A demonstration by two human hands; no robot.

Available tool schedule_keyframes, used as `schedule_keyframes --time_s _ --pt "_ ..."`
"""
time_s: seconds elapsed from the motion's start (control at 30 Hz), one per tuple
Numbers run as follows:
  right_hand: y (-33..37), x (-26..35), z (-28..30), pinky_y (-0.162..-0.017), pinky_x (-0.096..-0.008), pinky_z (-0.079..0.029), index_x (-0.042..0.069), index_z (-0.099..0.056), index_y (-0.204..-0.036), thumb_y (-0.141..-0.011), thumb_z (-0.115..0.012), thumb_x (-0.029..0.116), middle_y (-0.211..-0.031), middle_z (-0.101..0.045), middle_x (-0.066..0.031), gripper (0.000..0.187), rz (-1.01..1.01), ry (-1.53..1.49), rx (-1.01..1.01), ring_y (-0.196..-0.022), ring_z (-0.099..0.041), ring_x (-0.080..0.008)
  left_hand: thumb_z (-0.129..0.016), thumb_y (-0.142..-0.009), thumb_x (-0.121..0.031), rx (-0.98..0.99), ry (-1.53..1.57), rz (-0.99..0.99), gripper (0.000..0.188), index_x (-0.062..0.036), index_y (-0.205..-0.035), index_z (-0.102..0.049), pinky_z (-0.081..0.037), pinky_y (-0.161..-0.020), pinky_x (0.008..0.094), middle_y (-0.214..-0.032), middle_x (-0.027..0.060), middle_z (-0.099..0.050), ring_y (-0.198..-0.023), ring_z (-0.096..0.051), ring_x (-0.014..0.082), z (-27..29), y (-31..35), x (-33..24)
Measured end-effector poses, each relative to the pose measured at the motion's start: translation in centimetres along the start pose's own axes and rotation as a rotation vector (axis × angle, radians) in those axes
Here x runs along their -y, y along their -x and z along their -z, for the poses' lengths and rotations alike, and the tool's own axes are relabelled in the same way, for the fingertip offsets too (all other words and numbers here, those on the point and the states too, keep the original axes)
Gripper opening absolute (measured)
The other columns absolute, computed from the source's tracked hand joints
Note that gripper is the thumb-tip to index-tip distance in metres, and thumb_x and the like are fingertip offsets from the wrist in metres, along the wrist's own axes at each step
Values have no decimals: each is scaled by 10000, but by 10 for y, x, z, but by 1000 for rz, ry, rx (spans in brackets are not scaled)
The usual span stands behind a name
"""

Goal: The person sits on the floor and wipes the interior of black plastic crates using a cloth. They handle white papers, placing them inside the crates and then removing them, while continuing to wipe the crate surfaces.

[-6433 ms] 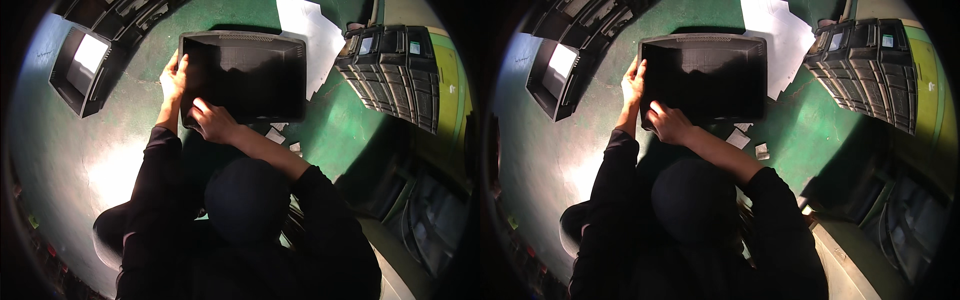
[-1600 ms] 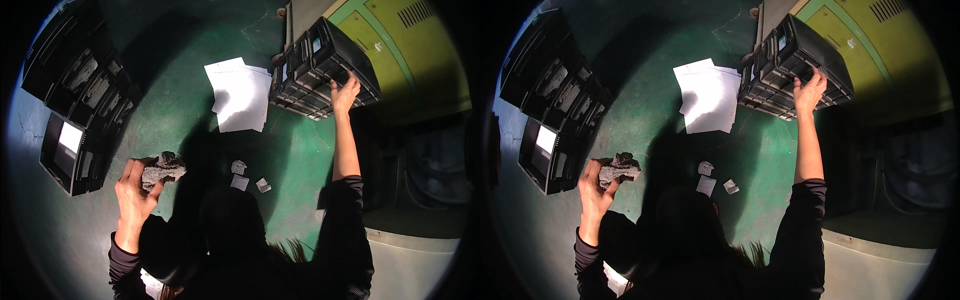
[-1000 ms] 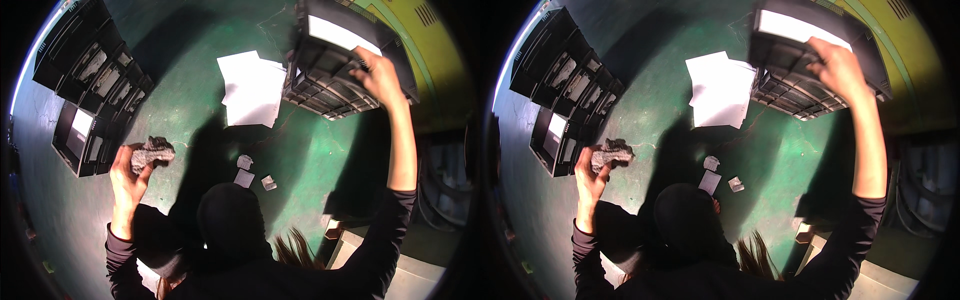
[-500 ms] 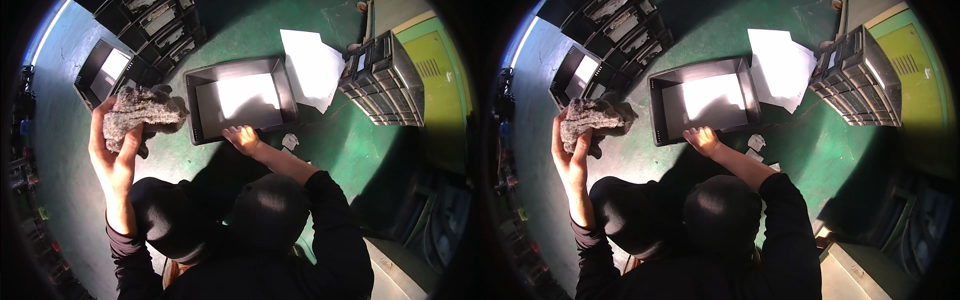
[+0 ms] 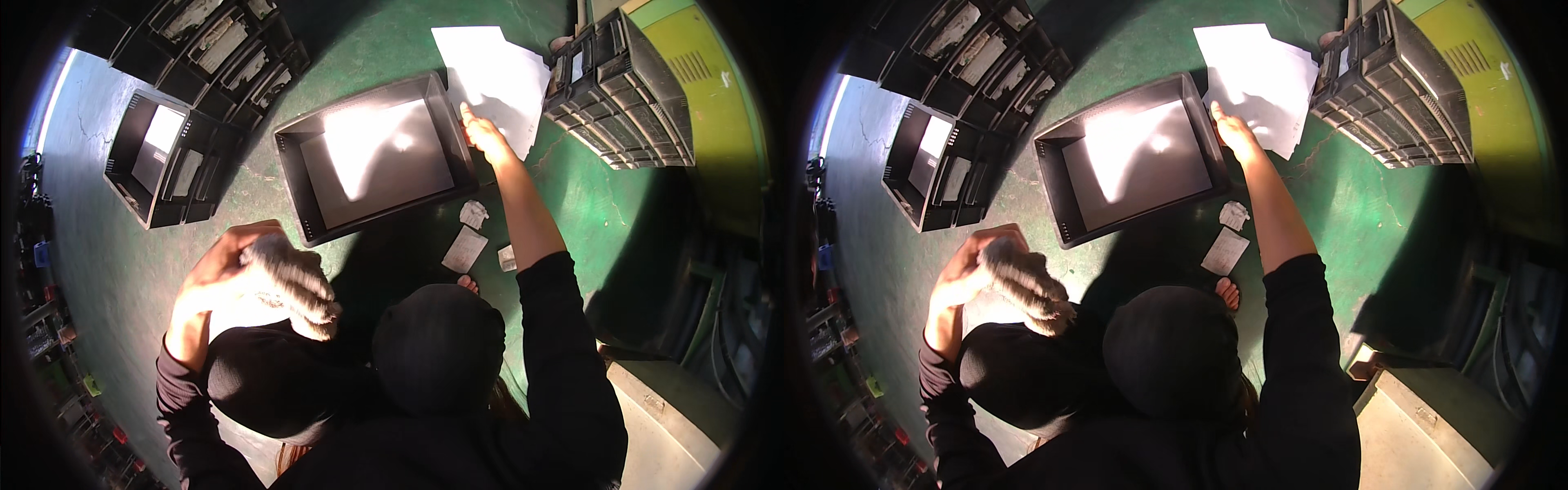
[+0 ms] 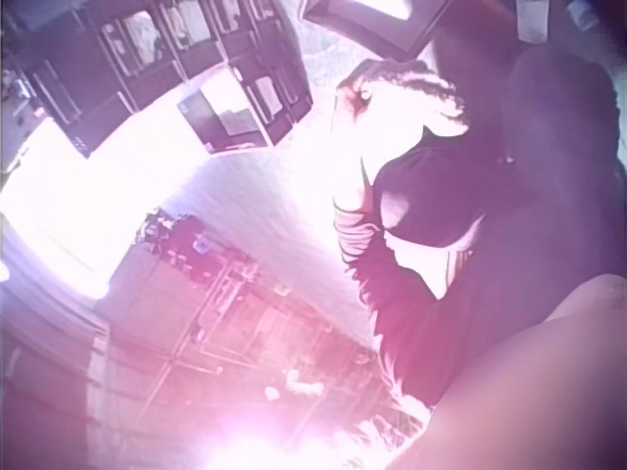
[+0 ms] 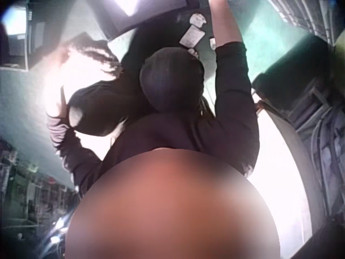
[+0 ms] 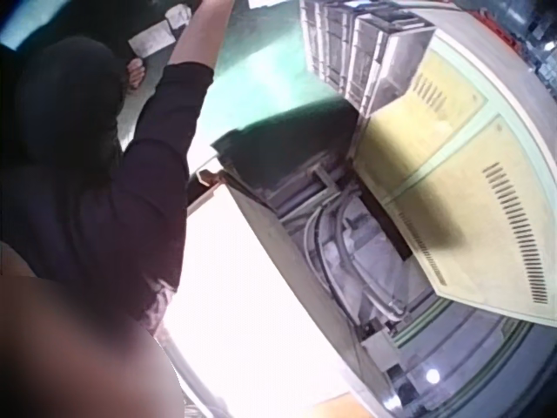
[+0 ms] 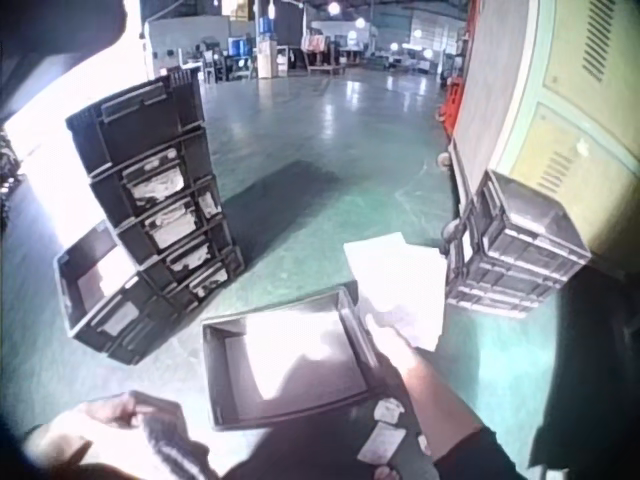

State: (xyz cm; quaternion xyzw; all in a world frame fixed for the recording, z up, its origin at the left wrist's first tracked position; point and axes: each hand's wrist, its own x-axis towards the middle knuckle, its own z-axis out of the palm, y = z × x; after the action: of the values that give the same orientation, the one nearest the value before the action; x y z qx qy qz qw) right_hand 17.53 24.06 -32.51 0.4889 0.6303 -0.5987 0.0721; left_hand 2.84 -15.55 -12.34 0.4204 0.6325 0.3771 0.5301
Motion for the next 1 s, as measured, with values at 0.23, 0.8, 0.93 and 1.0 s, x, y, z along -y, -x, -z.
schedule_keyframes --time_s 0.23,0.8,0.93,1.0 --pt "118 91 -40 -638 -257 -418 32 -669 -936 -856 -522 508 -809 -643 -25 504 367 51 459 -734 -551 -101 -694 -781 -224 -25 -189 133 682 -23 -1339 -358 -430 -910 362 -1103 148 -602 -1019 -581 235 -27 -22 -10" --pt "149 99 -77 -591 -261 -457 41 -682 -914 -875 -561 314 -803 -664 -52 301 661 30 524 -604 -554 -112 -706 -731 -255 -255 -226 466 334 41 -873 -645 -437 -588 247 -700 49 -628 -649 -565 104 -34 -42 -18" --pt "121 78 -72 -623 -265 -466 82 -684 -914 -815 -623 179 -786 -640 -65 151 997 134 88 -664 -597 -145 -704 -730 -236 -287 -117 376 332 29 -922 -649 -443 -658 245 -774 54 -644 -713 -567 102 -30 -35 -14" --pt "124 72 -80 -616 -270 -464 82 -684 -879 -764 -658 125 -783 -614 -55 126 1040 151 92 -672 -594 -152 -702 -732 -230 -266 -129 388 329 28 -927 -648 -445 -681 247 -794 55 -644 -735 -569 105 -27 -34 -9"
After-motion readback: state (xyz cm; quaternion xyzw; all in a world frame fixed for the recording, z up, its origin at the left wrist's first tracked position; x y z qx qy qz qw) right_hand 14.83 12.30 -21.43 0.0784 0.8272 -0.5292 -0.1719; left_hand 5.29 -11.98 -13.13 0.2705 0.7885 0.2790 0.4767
